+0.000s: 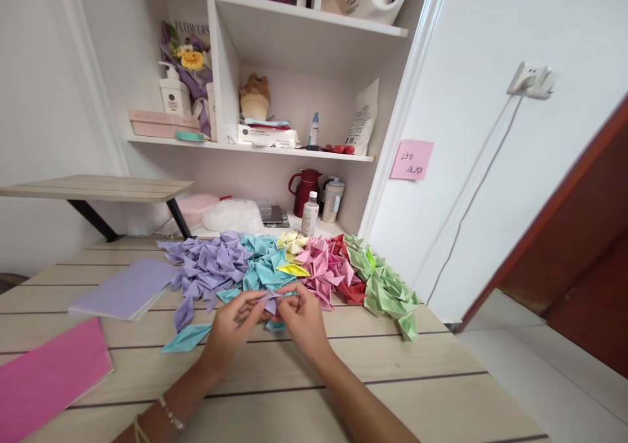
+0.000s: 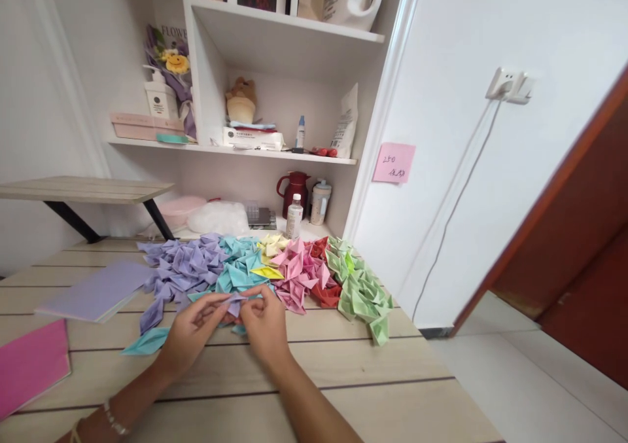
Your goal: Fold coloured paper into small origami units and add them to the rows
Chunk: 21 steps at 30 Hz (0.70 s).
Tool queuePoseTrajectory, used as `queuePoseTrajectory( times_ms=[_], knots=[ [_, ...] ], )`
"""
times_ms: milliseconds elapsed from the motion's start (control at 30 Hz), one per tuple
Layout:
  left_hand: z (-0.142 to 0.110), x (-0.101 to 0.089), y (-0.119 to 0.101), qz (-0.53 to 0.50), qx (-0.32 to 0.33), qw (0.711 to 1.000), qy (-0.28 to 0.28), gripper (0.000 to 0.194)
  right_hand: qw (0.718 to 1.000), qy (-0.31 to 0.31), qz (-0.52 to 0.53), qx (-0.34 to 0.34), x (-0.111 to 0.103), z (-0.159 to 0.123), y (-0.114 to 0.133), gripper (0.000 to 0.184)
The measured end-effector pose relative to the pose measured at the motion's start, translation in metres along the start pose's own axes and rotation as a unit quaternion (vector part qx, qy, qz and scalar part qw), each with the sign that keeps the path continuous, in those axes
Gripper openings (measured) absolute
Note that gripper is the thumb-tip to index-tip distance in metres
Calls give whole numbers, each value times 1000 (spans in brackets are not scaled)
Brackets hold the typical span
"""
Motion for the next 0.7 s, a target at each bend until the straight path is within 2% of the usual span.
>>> queuePoseTrajectory(
  times_ms=[67,133,267,467,533,633,700],
  knots=[
    [2,-2,2,-45,-12,999,4,22,999,7,50,15,-1,1,1,13],
    [3,-3,3,-58,-18,998,-11,20,998,15,55,2,-2,1,5,13],
    [4,-3,3,-63,-34,997,-22,18,999,30,22,-30,-4,1,10,19],
    [3,-2,3,-24,-9,1000,-17,14,995,4,-82,-64,-9,5,4,19],
    [4,-3,5,-22,-17,999,-31,17,995,6,-79,-58,-9,5,1,23],
    [6,-4,8,-30,-47,998,-31,28,996,38,-61,-47,-9,5,0,36],
    [7,-4,9,-19,-52,998,-1,26,993,65,-82,-60,-9,4,2,32]
  ],
)
Point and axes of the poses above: each hand's wrist, its own z-axis towards the middle knuckle, its own x-axis out of the palm, y = z × x, the point moved 1 cm from there along z, towards the middle knuckle, and after that the axes turned 3 degrees about z, right-handed, at the moved point
